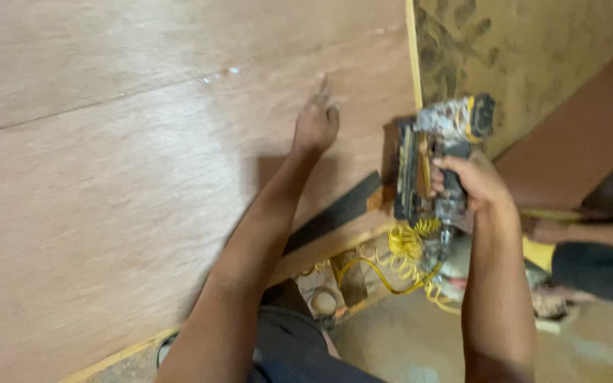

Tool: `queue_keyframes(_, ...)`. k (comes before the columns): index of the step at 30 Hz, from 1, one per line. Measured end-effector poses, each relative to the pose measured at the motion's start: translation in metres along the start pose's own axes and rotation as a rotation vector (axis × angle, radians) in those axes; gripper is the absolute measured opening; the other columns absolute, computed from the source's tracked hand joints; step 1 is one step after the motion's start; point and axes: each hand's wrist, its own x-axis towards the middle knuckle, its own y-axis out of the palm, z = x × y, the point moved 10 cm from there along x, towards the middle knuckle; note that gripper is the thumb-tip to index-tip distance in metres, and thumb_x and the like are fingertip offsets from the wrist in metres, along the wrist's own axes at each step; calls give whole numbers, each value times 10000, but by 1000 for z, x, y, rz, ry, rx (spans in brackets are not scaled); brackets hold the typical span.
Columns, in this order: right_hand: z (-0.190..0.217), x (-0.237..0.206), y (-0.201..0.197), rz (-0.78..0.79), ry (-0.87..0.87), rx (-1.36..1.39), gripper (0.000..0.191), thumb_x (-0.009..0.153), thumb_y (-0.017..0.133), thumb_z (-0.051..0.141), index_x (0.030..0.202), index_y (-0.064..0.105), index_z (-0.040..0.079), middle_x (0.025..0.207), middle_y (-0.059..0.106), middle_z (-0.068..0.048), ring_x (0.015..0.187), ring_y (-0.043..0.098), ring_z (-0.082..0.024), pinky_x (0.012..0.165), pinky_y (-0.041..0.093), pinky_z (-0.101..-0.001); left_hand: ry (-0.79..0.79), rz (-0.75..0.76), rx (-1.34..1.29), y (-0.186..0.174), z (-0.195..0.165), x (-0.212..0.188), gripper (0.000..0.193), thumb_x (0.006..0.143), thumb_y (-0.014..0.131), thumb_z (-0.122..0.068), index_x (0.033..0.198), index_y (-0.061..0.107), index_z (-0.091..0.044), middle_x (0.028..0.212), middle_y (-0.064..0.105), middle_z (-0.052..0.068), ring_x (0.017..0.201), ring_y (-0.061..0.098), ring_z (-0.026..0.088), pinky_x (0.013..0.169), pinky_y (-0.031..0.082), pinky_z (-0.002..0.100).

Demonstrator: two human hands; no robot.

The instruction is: The person positions a large plywood panel on a wooden frame on the workshop floor, taps it into place with a hammer, then retrieves a pneumatic nail gun and air hose and nails thin wooden trim strips along the panel's edges, working around the panel and pressing the trim steady with one hand while firing the nailer with the other.

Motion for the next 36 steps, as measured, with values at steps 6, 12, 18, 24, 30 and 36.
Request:
queue_keyframes(6, -143, -147, -86, -208, 202, -23, 140, 855, 638, 93, 944, 586, -1, 640, 596, -91, 528, 594, -212, 502, 515, -385, 184, -159, 40, 8, 11, 5, 557, 957, 632, -95, 1498, 514, -36, 1574, 461, 236, 1433, 521, 415, 1176, 471, 436)
queue_keyframes(12, -260, -321, -133, -478, 369, 2, 110, 867, 657, 63, 893, 592, -21, 643, 587, -95, 524, 571, -217, 481, 491, -385, 116, -30, 100, 20, 20, 9, 600, 1015, 659, -147, 1527, 437, 74, 1579, 376, 314, 1455, 391, 445, 1207, 347, 471)
queue_keyframes(18, -314, -394, -192, -615, 292, -101, 138, 889, 638, 21, 840, 624, -107, 646, 627, -156, 531, 598, -244, 505, 495, -387, 168, 206, 405, 65, -9, -23, 572, 1047, 668, -232, 1491, 464, 64, 1642, 320, 313, 1530, 273, 480, 1267, 277, 534)
queue_keyframes(24, -346, -368, -266, -623, 181, -102, 140, 830, 649, 30, 934, 643, -62, 661, 628, -119, 540, 589, -206, 512, 477, -375, 238, 176, 455, 155, -62, -123, 694, 960, 708, -300, 1529, 451, 2, 1639, 284, 335, 1506, 184, 528, 1199, 176, 670)
queue_keyframes(30, -342, -296, -346, -353, -192, -210, 293, 714, 600, 97, 997, 675, 72, 697, 645, 4, 578, 567, -95, 499, 495, -309, 131, 82, 515, 217, -80, -201, 1025, 813, 880, -345, 1620, 323, -50, 1652, 314, 262, 1531, 224, 515, 1236, 139, 684)
queue_keyframes(36, -374, -216, -383, -227, -86, -19, 79, 849, 674, 38, 782, 637, 20, 627, 637, -52, 516, 601, -145, 486, 494, -324, 173, 20, 761, 230, -62, -211, 824, 1010, 677, -115, 1693, 231, 6, 1649, 234, 374, 1558, 265, 538, 1308, 292, 613)
